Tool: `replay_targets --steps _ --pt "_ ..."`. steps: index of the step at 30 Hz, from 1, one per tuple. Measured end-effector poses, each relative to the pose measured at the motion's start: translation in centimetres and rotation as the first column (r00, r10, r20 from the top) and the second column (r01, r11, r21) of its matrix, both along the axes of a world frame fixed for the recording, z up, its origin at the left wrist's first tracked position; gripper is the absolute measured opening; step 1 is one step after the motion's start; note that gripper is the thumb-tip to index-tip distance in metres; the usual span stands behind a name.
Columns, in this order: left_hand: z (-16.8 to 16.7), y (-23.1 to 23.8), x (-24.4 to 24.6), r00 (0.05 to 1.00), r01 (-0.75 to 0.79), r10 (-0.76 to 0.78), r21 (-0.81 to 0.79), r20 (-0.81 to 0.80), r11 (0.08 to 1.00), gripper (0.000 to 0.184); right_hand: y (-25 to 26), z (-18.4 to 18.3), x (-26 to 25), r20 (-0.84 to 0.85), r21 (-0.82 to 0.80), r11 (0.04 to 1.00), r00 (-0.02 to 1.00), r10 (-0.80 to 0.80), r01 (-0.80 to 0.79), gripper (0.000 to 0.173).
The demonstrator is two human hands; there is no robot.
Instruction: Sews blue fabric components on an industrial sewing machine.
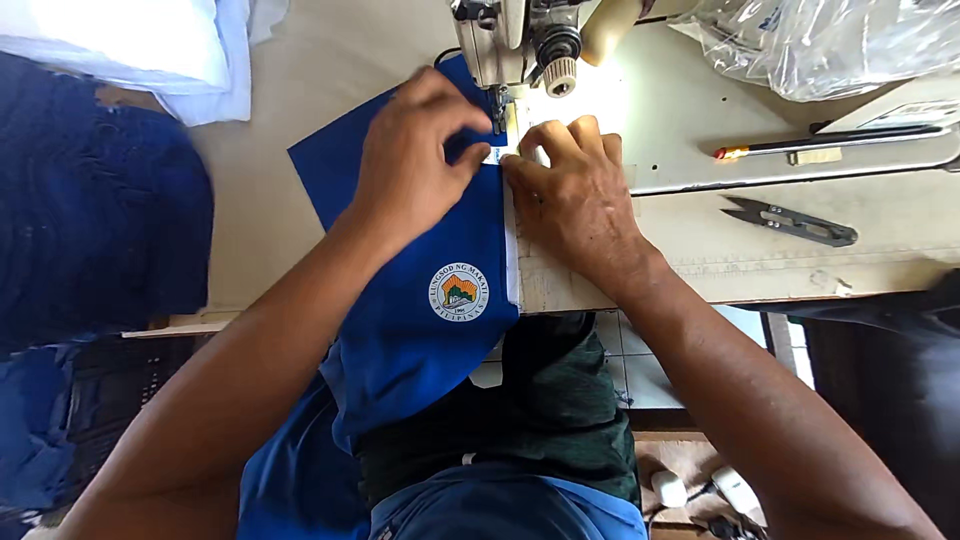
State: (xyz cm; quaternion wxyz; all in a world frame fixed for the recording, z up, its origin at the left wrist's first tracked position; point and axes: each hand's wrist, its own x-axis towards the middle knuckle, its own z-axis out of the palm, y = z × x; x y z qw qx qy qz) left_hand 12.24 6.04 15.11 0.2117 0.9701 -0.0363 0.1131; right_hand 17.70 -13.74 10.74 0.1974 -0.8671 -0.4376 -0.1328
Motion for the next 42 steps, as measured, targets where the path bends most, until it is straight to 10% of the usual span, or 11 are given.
replay_targets --steps 7,42 --pt "-4.5 0.1 -1.5 0.934 0.166 -0.191 0.106 0.302 0.98 0.021 0.0 -0.8 0.4 0.132 0.086 0.992 0.988 0.079 -0.091 0.029" --pt "-4.4 1.5 1.4 0.933 0.147 -0.176 0.112 0.313 0.983 0.019 -0.6 -0.9 2.5 -0.026 0.183 0.98 0.996 0.081 -0.074 0.025"
